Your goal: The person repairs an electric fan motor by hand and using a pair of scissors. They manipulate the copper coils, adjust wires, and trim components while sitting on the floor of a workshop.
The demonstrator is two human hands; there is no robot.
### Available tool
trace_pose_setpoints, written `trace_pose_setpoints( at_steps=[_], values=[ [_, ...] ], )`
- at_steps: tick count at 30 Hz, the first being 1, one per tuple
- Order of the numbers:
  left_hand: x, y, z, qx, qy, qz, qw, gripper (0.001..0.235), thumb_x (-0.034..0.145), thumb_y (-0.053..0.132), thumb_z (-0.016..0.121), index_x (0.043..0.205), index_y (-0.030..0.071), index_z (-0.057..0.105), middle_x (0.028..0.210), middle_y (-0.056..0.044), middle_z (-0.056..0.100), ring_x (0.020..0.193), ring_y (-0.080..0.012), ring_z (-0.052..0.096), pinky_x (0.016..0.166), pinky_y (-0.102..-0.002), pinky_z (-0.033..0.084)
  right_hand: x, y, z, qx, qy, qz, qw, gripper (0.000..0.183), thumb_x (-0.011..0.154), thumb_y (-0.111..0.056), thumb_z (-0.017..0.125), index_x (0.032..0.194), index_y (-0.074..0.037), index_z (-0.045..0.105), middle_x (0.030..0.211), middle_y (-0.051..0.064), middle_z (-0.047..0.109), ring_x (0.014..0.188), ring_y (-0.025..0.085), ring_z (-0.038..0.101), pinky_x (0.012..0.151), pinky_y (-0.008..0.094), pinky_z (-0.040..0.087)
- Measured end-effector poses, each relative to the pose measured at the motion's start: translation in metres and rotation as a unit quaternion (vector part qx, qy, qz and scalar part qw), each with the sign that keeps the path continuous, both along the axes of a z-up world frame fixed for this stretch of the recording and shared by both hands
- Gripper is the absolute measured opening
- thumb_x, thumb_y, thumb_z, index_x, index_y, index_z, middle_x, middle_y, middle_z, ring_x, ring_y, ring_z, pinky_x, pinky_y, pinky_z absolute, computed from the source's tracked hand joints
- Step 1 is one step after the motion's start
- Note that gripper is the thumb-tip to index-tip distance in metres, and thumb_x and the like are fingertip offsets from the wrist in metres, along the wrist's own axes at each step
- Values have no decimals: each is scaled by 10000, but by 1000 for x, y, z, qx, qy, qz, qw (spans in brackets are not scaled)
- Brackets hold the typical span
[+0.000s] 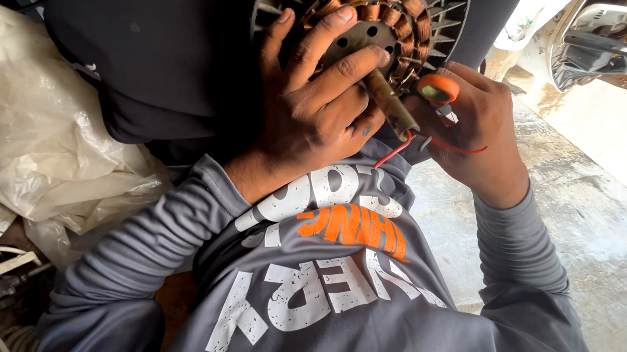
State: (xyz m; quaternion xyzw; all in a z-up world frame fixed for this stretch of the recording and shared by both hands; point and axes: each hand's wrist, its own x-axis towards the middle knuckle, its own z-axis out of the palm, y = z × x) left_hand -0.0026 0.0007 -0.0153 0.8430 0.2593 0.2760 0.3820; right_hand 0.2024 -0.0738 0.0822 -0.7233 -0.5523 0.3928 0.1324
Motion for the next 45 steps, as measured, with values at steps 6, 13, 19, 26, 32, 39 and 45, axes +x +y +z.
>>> trace_pose_setpoints(
  at_steps=[6, 13, 19, 26, 32, 39, 45],
  values=[
    [1, 1, 1, 7, -5, 8, 1000, 237, 890, 167, 803, 692, 110, 685, 1344, 61, 671, 1510, -260, 398, 1251, -643, 169, -4, -9, -7, 32, 18, -28, 999, 152, 926, 65, 771, 979, 26, 633, 863, 99, 612, 725, 234, 628, 635, 343, 457],
    [5, 7, 14, 1, 13, 3, 1000, 195, 879, 212, 807, 744, 96, 726, 1318, 28, 678, 1478, -303, 416, 1224, -647, 154, 29, -42, -27, 97, 242, -350, 900, 62, 1115, 32, 591, 1177, 37, 591, 1027, 78, 662, 874, 155, 696, 792, 276, 584],
    [16, 11, 28, 18, 28, 46, 998, 260, 841, 274, 865, 681, 135, 714, 1198, 30, 721, 1402, -294, 493, 1209, -586, 215, 76, -29, -50, 140, 235, -390, 879, 122, 1113, 27, 595, 1228, 55, 566, 1100, 98, 645, 933, 138, 652, 836, 272, 563],
    [32, 22, 55, 48, 22, 68, 996, 210, 820, 292, 837, 703, 136, 759, 1062, 28, 741, 1290, -316, 562, 1153, -543, 265, 160, 98, -79, 195, 253, -288, 903, 497, 953, -39, 673, 1406, -70, 471, 1222, 36, 648, 890, 65, 606, 753, 215, 503],
    [39, 37, 73, 0, -8, 28, 1000, 243, 746, 319, 818, 627, 137, 709, 990, 11, 759, 1211, -313, 609, 1129, -529, 270, 241, 232, -137, 263, -81, -75, 958, 597, 786, -108, 884, 1307, -12, 609, 997, 205, 726, 829, 342, 711, 725, 415, 564],
    [42, 57, 67, -12, -1, -27, 1000, 235, 777, 295, 803, 633, 140, 700, 957, 45, 774, 1212, -256, 675, 1144, -491, 307, 222, 267, -124, 378, -155, -105, 907, 339, 834, 19, 818, 1151, -16, 704, 1037, 184, 721, 944, 365, 689, 821, 413, 563],
    [28, 69, 74, -8, -36, -78, 996, 311, 804, 390, 758, 725, 99, 682, 1100, -44, 760, 1255, -336, 623, 1161, -542, 273, 175, 214, -75, 438, -137, -217, 862, 212, 893, 16, 872, 1003, -17, 693, 1142, 160, 715, 1081, 329, 687, 922, 376, 539]
  ],
)
